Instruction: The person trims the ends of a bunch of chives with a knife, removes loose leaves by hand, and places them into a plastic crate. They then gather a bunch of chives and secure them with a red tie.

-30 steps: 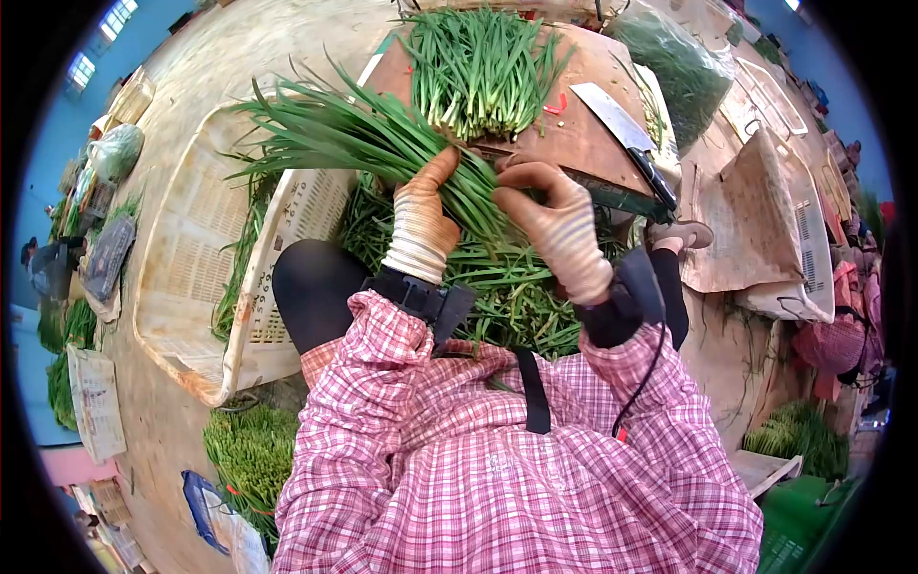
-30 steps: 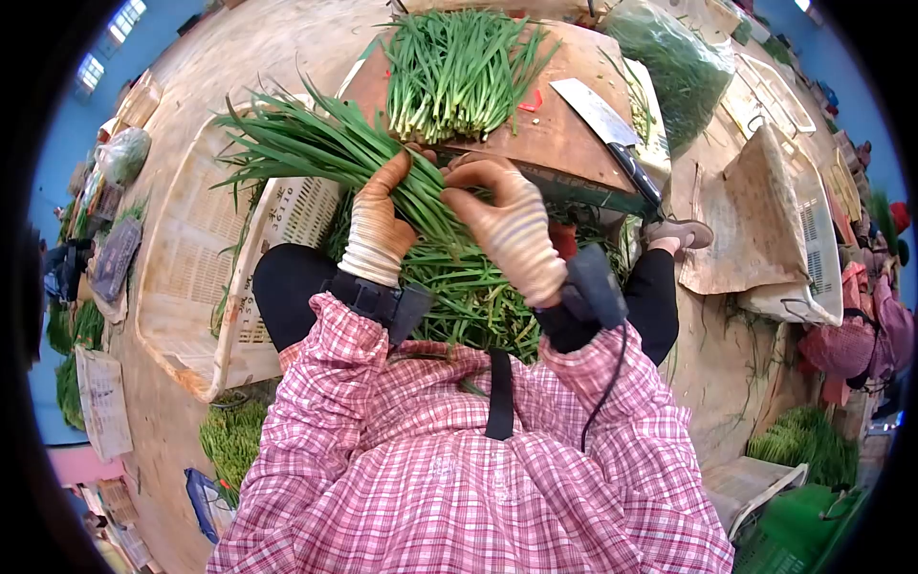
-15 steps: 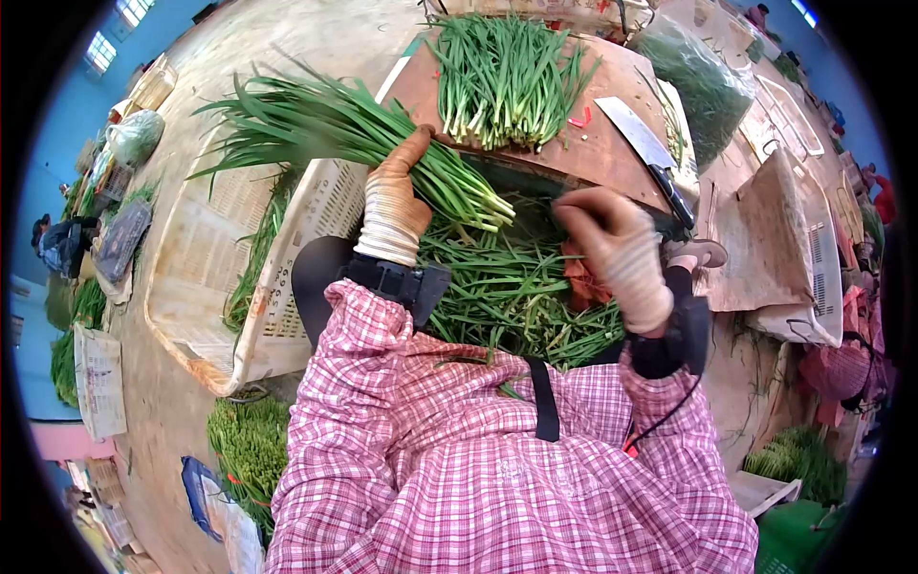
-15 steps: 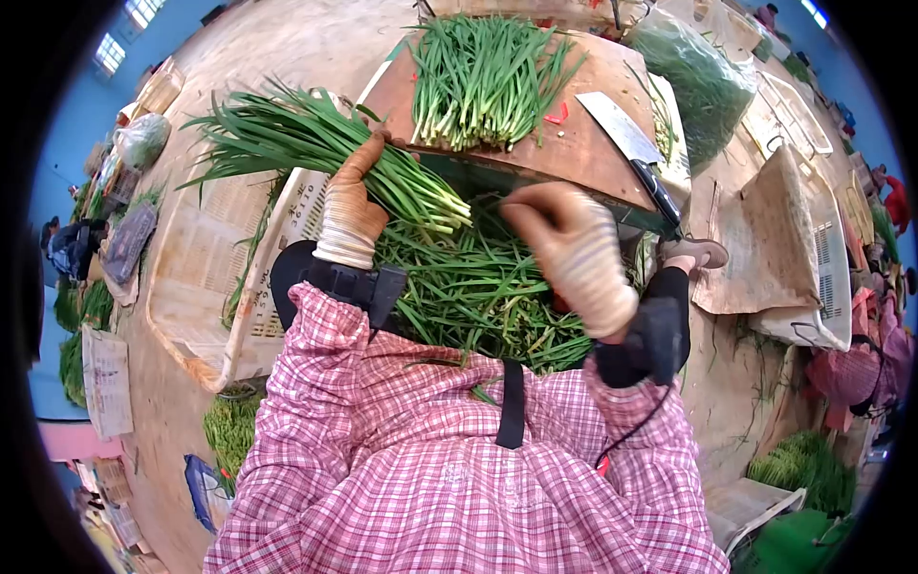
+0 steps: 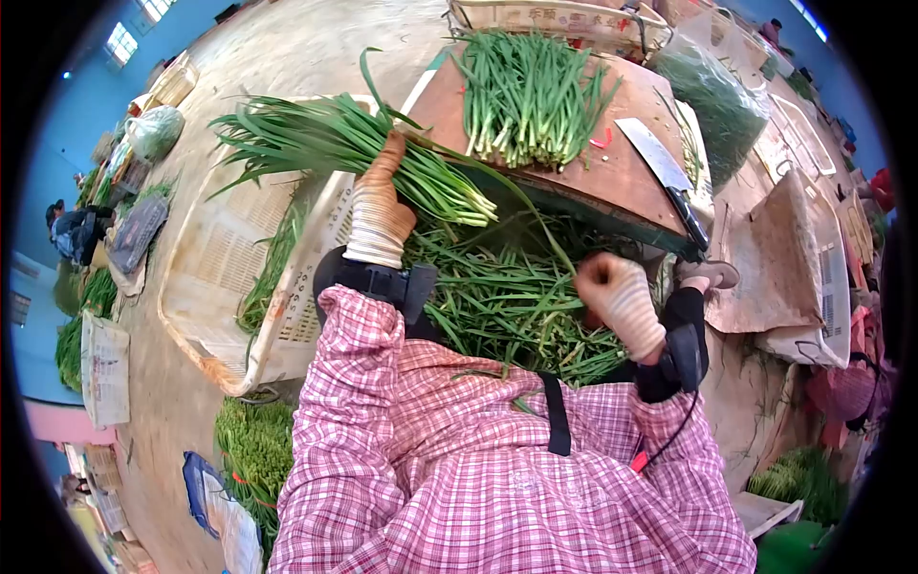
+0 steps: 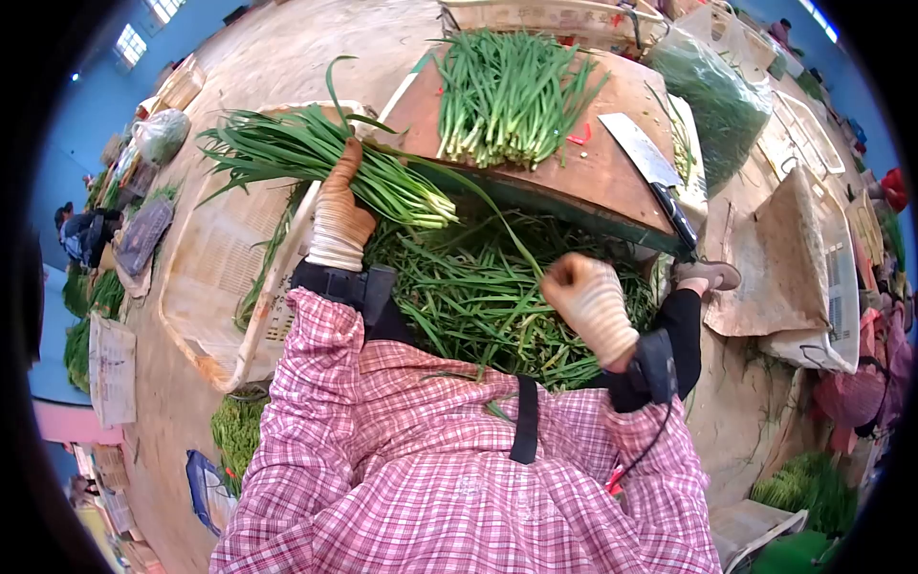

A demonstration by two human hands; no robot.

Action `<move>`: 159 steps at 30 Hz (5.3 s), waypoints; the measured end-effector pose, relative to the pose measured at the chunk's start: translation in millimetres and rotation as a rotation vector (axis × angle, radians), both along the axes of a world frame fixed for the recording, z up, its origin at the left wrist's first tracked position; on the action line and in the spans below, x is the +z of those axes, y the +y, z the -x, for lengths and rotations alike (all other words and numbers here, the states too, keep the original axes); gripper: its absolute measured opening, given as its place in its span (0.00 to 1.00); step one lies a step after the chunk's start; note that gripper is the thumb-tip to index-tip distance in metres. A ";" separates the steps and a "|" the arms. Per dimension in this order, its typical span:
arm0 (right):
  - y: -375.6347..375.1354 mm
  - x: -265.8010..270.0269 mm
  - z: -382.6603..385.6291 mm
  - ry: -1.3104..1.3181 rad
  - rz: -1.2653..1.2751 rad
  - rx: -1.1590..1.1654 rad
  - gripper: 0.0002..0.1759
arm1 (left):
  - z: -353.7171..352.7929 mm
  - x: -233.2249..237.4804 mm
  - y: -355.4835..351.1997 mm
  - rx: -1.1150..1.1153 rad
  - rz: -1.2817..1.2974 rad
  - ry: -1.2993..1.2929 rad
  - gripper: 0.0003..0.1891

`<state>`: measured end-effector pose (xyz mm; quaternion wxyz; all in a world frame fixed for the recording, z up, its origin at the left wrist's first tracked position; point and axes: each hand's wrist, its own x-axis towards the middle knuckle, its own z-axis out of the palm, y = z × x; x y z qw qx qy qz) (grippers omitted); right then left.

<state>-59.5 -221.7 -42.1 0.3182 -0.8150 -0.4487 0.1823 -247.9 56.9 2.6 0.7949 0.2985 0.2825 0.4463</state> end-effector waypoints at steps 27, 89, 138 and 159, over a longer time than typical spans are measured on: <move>63.4 0.3 34.4 1.095 0.065 0.192 0.13 | -27.8 -80.5 -90.6 -0.592 0.025 -0.060 0.35; 118.3 42.1 -30.1 -0.347 -0.787 -0.213 0.09 | -1.7 -45.9 -112.7 -0.663 -0.109 0.005 0.23; 206.2 77.3 -24.1 0.799 -0.324 -0.177 0.19 | -212.8 49.4 113.9 -0.619 -0.657 0.566 0.43; 188.7 71.9 -17.7 1.621 -0.513 -0.313 0.16 | -210.8 -24.1 108.2 -0.663 -1.276 1.061 0.61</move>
